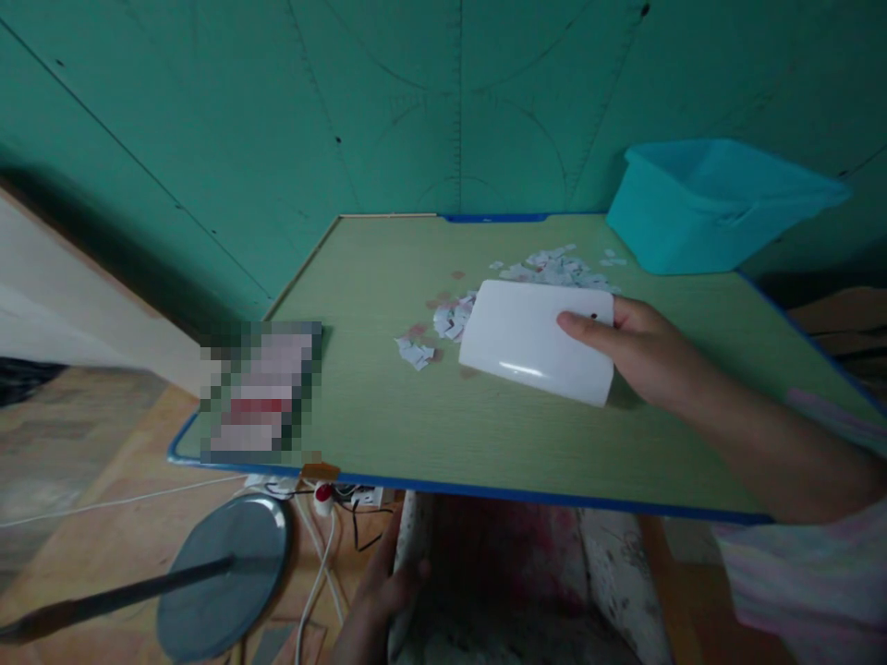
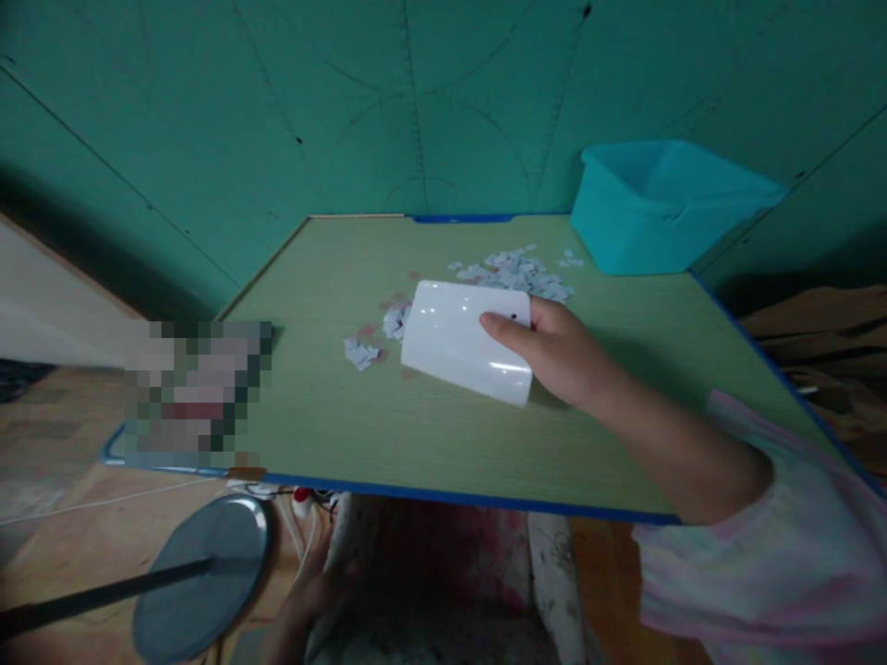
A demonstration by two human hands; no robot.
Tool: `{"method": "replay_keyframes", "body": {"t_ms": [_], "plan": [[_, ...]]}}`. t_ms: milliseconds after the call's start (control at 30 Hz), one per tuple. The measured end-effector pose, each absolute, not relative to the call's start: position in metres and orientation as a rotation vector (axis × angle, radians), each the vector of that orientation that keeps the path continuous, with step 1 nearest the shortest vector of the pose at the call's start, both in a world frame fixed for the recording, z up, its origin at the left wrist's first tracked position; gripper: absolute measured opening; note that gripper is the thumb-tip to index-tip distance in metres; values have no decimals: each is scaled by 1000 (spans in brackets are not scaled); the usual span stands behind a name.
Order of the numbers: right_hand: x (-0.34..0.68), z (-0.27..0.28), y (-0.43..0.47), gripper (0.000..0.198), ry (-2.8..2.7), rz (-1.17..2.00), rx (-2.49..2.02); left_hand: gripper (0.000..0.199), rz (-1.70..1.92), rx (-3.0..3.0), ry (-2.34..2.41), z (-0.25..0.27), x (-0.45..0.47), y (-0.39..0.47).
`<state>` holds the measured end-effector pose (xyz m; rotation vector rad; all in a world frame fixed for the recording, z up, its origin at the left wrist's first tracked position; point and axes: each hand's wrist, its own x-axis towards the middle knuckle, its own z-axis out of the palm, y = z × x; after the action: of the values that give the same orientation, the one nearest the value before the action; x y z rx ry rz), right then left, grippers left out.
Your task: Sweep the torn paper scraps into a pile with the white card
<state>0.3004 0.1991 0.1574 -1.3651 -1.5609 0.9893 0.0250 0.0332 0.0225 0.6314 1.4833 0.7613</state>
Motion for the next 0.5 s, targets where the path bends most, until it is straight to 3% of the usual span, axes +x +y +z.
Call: {"method": "replay_keyframes", "body": {"t_ms": [167, 500], "plan": [[300, 158, 201, 28, -1503, 916, -1380, 96, 792, 612, 1424, 42, 30, 27], [299, 160, 198, 26, -1595, 944, -1372, 93, 813, 598, 1491, 44, 31, 25]]}}
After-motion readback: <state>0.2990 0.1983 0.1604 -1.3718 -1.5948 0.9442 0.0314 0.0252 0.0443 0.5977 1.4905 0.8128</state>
